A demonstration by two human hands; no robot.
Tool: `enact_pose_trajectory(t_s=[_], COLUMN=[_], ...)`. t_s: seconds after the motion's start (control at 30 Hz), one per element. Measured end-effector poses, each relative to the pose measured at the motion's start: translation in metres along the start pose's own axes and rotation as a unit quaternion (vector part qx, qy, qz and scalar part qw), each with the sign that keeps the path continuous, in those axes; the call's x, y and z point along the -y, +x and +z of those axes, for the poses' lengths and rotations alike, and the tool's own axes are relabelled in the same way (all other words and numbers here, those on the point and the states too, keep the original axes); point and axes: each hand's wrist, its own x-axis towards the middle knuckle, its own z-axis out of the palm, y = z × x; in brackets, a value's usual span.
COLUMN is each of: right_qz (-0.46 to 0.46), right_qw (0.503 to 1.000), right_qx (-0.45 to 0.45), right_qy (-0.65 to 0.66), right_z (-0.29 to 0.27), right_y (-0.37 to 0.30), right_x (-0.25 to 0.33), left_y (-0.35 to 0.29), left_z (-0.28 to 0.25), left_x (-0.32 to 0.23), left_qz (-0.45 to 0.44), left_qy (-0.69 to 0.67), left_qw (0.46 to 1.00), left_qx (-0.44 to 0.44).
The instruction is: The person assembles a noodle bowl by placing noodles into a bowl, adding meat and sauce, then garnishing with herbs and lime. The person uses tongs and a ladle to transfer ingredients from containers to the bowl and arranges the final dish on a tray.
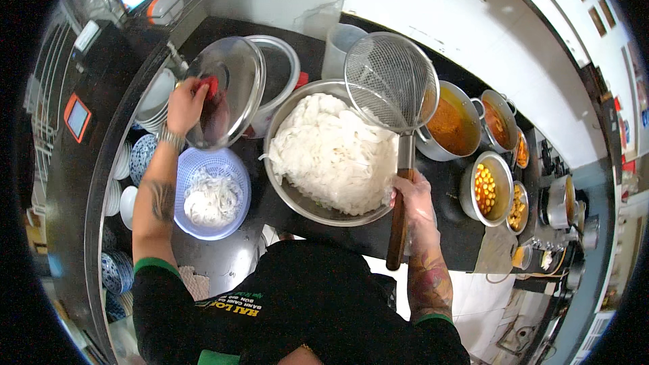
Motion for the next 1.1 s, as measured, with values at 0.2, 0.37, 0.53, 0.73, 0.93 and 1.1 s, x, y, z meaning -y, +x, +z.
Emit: enact_pose_trajectory(t_s=[0.2,0.37,0.53,0.73,0.93,1.1], right_qz=[-0.185,-0.094,-0.163,-0.169,-0.149,-0.273], right_qw=[0.862,0.860,0.828,0.791,0.750,0.714], right_qx=[-0.155,-0.091,-0.066,-0.031,0.028,0.012], right_qy=[-0.446,-0.493,-0.533,-0.587,-0.643,-0.645], right_z=[-0.015,-0.010,-0.018,-0.024,-0.024,-0.007], right_y=[0.031,0.031,0.033,0.035,0.032,0.027], right_x=[-0.029,-0.033,-0.025,-0.028,-0.013,0.017], left_y=[0.077,0.092,0.102,0.097,0.048,-0.113], left_z=[0.088,0.134,0.148,0.155,0.129,0.059], left_x=[0.019,0.031,0.013,-0.003,-0.032,-0.049], left_qz=[-0.061,-0.120,-0.136,-0.130,-0.154,-0.120], left_qy=[0.101,0.166,0.179,0.177,0.034,-0.021], left_qw=[0.987,0.964,0.957,0.953,0.987,0.981], left_qx=[0.107,0.168,0.184,0.206,0.043,-0.149])
